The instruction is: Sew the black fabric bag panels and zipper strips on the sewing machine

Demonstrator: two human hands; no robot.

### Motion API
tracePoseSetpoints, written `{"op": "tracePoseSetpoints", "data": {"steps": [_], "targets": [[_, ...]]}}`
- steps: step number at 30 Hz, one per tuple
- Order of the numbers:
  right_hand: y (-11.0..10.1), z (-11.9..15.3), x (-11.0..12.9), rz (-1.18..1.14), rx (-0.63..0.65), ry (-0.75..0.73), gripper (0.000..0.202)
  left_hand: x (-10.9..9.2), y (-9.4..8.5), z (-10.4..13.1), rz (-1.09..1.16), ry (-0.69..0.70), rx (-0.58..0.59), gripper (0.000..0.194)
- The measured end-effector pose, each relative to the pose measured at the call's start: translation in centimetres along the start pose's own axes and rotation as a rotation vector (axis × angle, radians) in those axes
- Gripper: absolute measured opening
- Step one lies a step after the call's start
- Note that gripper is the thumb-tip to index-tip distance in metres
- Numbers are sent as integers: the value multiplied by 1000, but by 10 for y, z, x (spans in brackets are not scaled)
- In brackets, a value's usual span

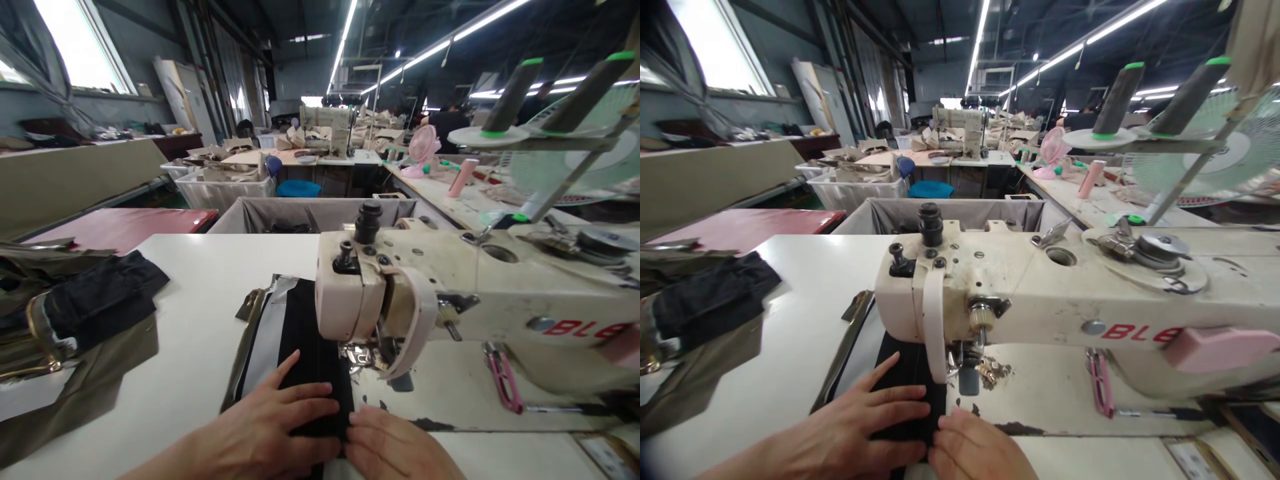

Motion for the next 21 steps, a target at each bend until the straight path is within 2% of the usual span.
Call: {"op": "tracePoseSetpoints", "data": {"steps": [2, 4, 6, 11, 15, 21], "targets": [[0, -3, -4, 22, 13, -22, 31, 8, -1, -2, 27, -18, 30, 40], [0, -6, -7, 35, 10, -25, 29, 17, -2, -5, 58, -24, 11, 40], [1, -9, -11, 50, 22, 10, 29, 25, -3, -8, 91, -28, -22, 38], [5, -11, -16, 108, 76, 131, 37, 44, -3, -17, 122, -63, -14, 38], [3, -11, -18, 94, 70, 230, 37, 60, 0, -22, 138, -127, 0, 36], [5, -7, -19, 48, 96, 266, 40, 90, 1, -26, 198, -260, -5, 30]]}}
Point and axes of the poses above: each hand's wrist, its own z-axis away from the middle knuckle, its own y-axis out of the palm, x = y × z, the point moved 8 cm from there along -z, towards the middle knuckle, and after that the axes turned 1 degree about x, right-handed, at the moved point
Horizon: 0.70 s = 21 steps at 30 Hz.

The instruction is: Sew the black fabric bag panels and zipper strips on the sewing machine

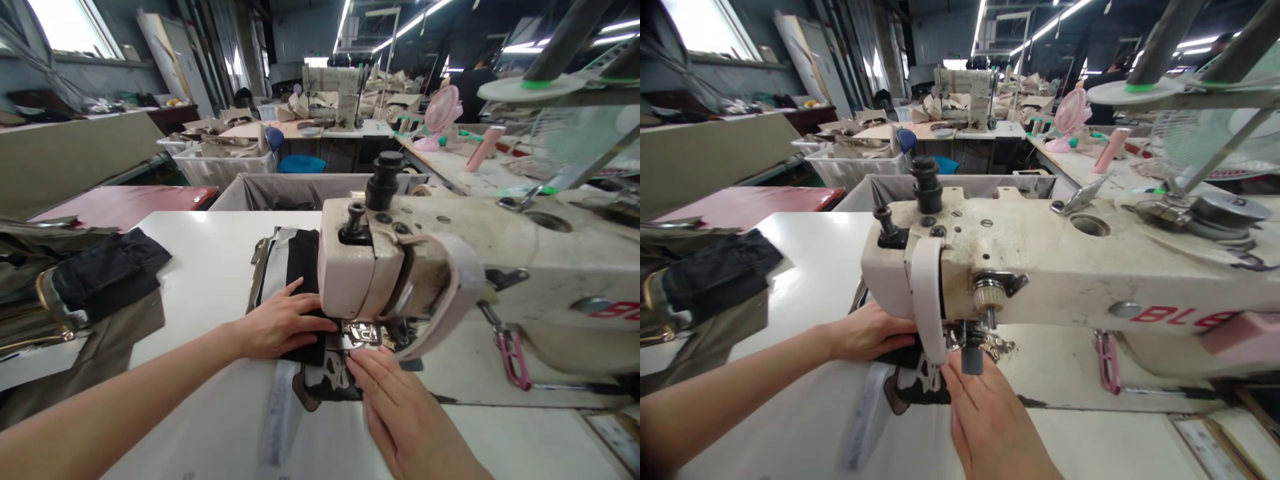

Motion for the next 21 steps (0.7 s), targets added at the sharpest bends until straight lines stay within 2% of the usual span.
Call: {"op": "tracePoseSetpoints", "data": {"steps": [3, 5, 9, 12, 13, 16, 19, 21], "targets": [[-3, 4, -1, -18, 13, 15, 40, 1, -6, 0, -11, -94, -70, 30], [-8, 9, -1, -34, 8, 67, 38, -10, -4, 6, -33, -173, -126, 36], [-7, 25, -1, -64, 33, 286, 23, -48, 20, 29, -95, -341, -179, 40], [2, 35, 8, -35, 83, 376, 4, -75, 36, 42, -65, -372, -261, 25], [4, 36, 10, -31, 95, 388, 4, -80, 39, 44, -24, -376, -280, 22], [3, 40, 10, -133, 145, 469, 14, -77, 41, 40, 112, -451, -263, 16], [-1, 44, -2, -341, 174, 671, 18, -65, 36, 31, 169, -509, -189, 15], [-3, 43, -8, -405, 168, 774, 18, -60, 31, 26, 197, -489, -148, 15]]}}
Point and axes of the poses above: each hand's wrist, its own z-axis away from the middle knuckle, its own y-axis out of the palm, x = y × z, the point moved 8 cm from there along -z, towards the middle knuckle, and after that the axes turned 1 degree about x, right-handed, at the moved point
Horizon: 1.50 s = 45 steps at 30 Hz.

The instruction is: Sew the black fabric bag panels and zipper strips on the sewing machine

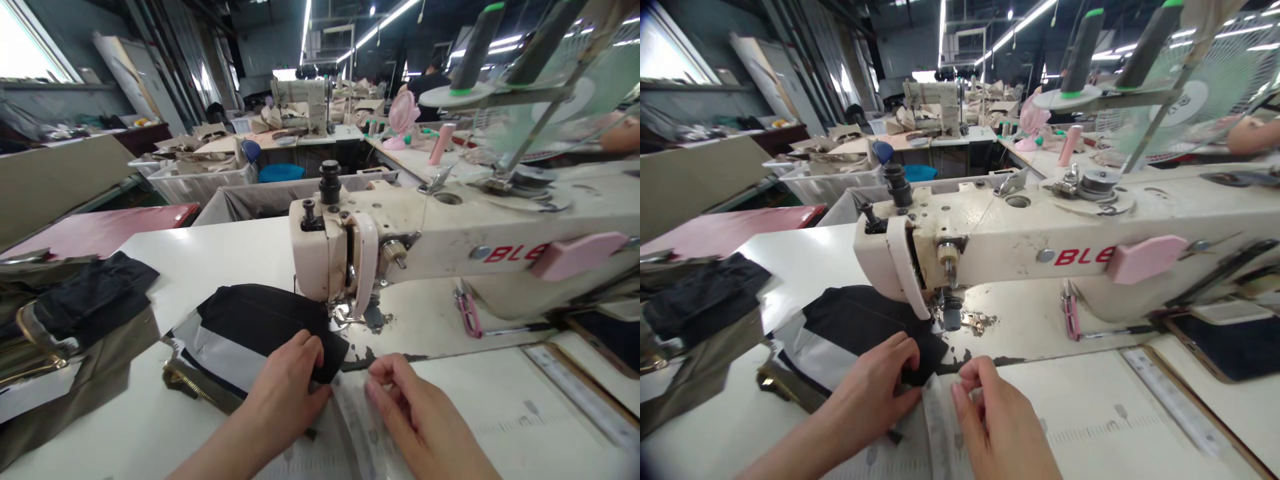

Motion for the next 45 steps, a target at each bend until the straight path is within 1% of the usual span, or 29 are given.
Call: {"op": "tracePoseSetpoints", "data": {"steps": [2, 3, 5, 7, 10, 12, 13, 16, 17, 18, 19, 20, 22, 23, 26, 29, 31, 33, 34, 36, 37, 38, 39, 40, 41, 42, 43, 44, 45], "targets": [[2, -5, 7, 58, 7, 8, 23, 1, -4, -2, 19, 29, 41, 16], [5, -8, 12, 118, 18, -12, 21, 2, -5, -2, 30, 42, 60, 14], [13, -13, 21, 218, 41, -70, 6, 4, -6, 0, 101, 53, 94, 10], [16, -16, 25, 235, 34, -101, 11, 10, -7, 1, 276, 38, 116, 7], [12, -18, 20, 189, 17, -84, 10, 23, -8, -1, 660, -24, 120, 13], [6, -17, 14, 89, 36, -48, 10, 32, -7, -3, 844, -60, 128, 18], [4, -17, 11, -21, 60, -20, 12, 37, -6, -3, 907, -78, 134, 20], [7, -14, 9, -520, 170, 49, 33, 51, -2, -1, 1089, -153, 135, 22], [8, -13, 14, -634, 178, 29, 36, 55, -1, 0, 1146, -180, 121, 22], [8, -13, 20, -673, 164, -30, 37, 59, 0, 0, 1192, -203, 100, 22], [7, -13, 29, -631, 134, -118, 35, 62, 0, 1, 1225, -221, 77, 21], [8, -13, 39, -524, 102, -218, 33, 64, 0, 1, 1247, -234, 59, 21], [15, -14, 59, -234, 74, -377, 36, 66, -2, 0, 1256, -250, 46, 21], [20, -15, 66, -99, 86, -409, 39, 66, -5, -1, 1244, -252, 51, 21], [29, -23, 78, 170, 136, -394, 43, 55, -22, -10, 1141, -232, 101, 19], [28, -27, 92, 279, 165, -412, 46, 31, -48, -21, 949, -163, 172, 14], [30, -27, 100, 340, 179, -435, 51, 11, -60, -27, 820, -101, 214, 14], [34, -27, 99, 389, 208, -425, 59, -11, -61, -27, 614, 37, 248, 16], [36, -26, 96, 388, 222, -415, 61, -20, -56, -25, 483, 125, 260, 15], [34, -22, 86, 291, 226, -399, 59, -28, -41, -17, 263, 256, 229, 13], [29, -19, 78, 196, 200, -380, 56, -24, -34, -14, 229, 261, 187, 15], [21, -17, 68, 72, 146, -338, 52, -15, -28, -11, 265, 225, 139, 17], [12, -14, 53, -85, 83, -259, 48, -5, -22, -8, 334, 177, 103, 19], [4, -12, 34, -280, 16, -127, 45, 5, -16, -5, 419, 125, 80, 21], [2, -8, 14, -498, -21, 32, 43, 14, -12, -2, 511, 82, 68, 23], [7, -4, -2, -716, -17, 196, 42, 21, -9, 0, 593, 49, 69, 23], [18, 0, -12, -906, 32, 338, 42, 26, -7, 2, 663, 24, 70, 23], [32, 3, -14, -1046, 114, 436, 41, 29, -7, 3, 719, 7, 67, 22], [44, 3, -11, -1123, 203, 485, 41, 30, -8, 4, 759, -2, 65, 21]]}}
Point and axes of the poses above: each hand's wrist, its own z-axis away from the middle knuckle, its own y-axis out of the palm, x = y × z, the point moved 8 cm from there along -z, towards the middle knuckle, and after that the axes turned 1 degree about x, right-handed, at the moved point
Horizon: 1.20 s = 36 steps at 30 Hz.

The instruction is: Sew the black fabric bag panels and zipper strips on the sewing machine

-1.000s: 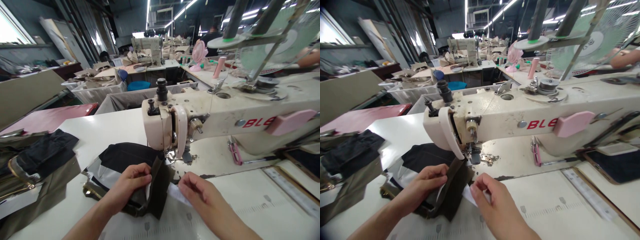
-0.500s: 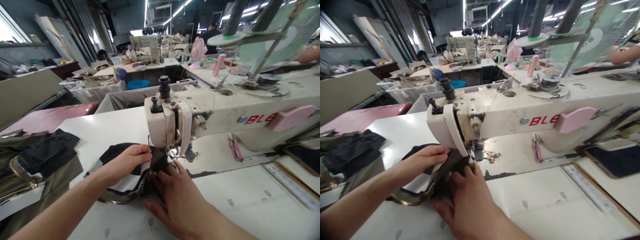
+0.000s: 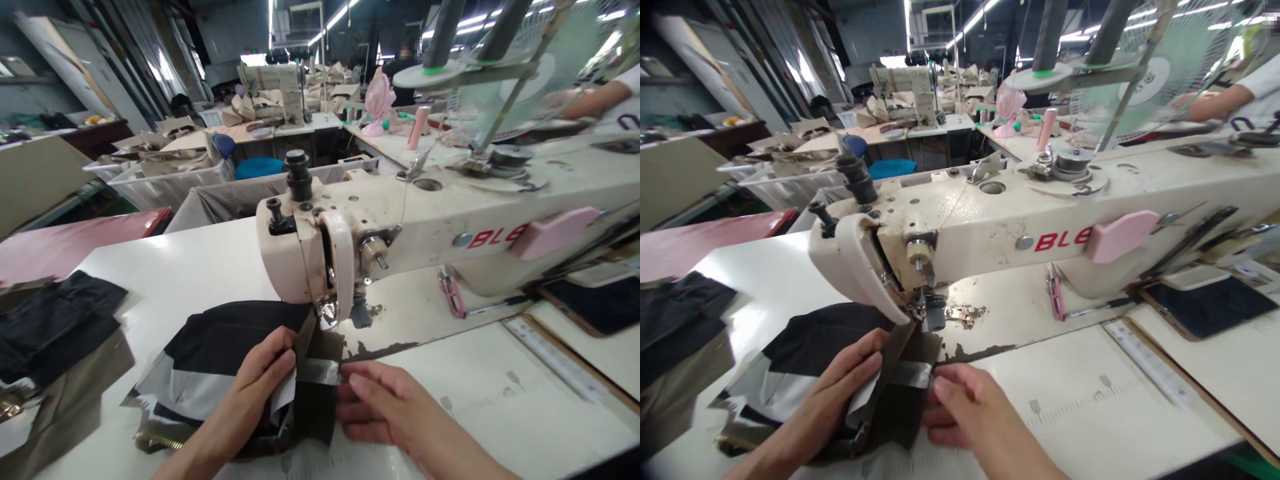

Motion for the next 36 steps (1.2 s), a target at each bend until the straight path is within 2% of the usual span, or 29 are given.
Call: {"op": "tracePoseSetpoints", "data": {"steps": [1, 3, 7, 11, 15, 18, 20, 22, 23, 26, 27, 33, 36], "targets": [[9, -4, -4, -8, 50, 36, 39, -1, 0, 0, 19, 1, 5, 21], [19, -15, 2, 66, 58, -31, 31, -4, 1, 1, -12, 22, 13, 23], [14, -29, 29, 145, -109, -256, 17, -17, 11, 5, -272, 149, -17, 25], [8, -31, 29, 42, -125, -216, 18, -23, 24, 11, -515, 293, -113, 13], [9, -27, 24, -50, -117, -199, 18, -20, 38, 17, -776, 482, -116, 57], [9, -27, 24, -79, -128, -206, 21, -18, 46, 21, -963, 593, -117, 62], [9, -28, 25, -98, -128, -206, 23, -19, 50, 21, -1023, 607, -111, 72], [9, -28, 25, -109, -127, -200, 24, -20, 53, 18, -1052, 550, -103, 85], [9, -28, 25, -111, -126, -196, 23, -20, 53, 15, -1061, 494, -113, 83], [8, -29, 23, -106, -123, -191, 23, -18, 49, 9, -1026, 328, -153, 53], [8, -29, 23, -103, -123, -194, 24, -16, 48, 9, -990, 309, -152, 51], [9, -30, 24, -93, -116, -215, 23, -19, 52, 14, -784, 450, -129, 56], [8, -29, 25, -103, -109, -220, 23, -22, 52, 13, -731, 444, -119, 52]]}}
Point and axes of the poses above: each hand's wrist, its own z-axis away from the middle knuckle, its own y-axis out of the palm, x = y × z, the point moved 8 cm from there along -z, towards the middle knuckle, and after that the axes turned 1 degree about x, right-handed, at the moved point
